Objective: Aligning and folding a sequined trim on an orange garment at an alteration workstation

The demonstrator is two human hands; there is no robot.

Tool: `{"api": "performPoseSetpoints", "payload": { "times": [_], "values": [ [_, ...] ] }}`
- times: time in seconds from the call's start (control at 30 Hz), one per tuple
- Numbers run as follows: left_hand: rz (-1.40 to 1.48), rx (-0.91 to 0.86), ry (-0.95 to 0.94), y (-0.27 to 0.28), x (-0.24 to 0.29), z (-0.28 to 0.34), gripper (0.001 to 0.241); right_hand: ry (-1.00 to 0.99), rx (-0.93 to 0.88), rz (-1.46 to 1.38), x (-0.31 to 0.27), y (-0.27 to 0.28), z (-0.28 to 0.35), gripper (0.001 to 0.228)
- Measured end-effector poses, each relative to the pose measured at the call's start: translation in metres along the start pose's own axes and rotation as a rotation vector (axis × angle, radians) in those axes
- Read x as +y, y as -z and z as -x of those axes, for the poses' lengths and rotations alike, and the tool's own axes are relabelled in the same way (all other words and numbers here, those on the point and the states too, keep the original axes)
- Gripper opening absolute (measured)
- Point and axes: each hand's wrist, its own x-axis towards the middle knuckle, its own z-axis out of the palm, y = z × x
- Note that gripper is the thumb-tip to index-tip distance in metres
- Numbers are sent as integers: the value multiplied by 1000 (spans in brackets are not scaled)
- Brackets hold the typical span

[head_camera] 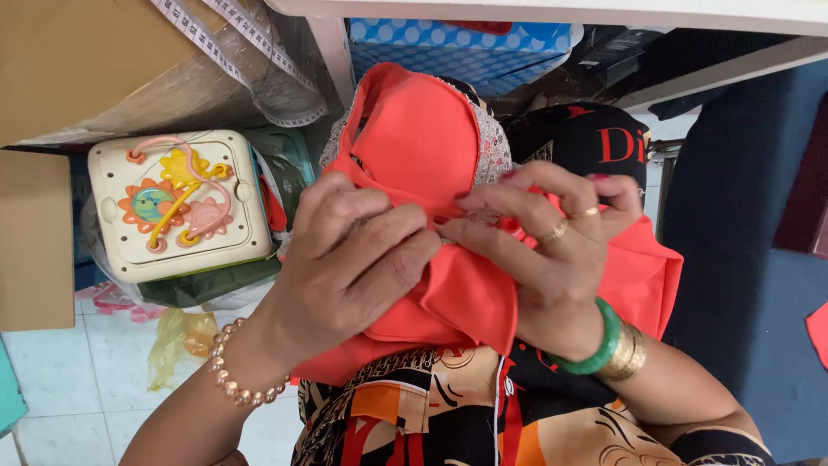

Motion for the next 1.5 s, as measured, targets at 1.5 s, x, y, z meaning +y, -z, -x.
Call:
{"api": "performPoseSetpoints", "payload": {
  "times": [1.5],
  "values": [
    [-373, 91, -222, -7, 18, -2, 13, 96, 53, -111, 22, 17, 44, 29]
  ]
}}
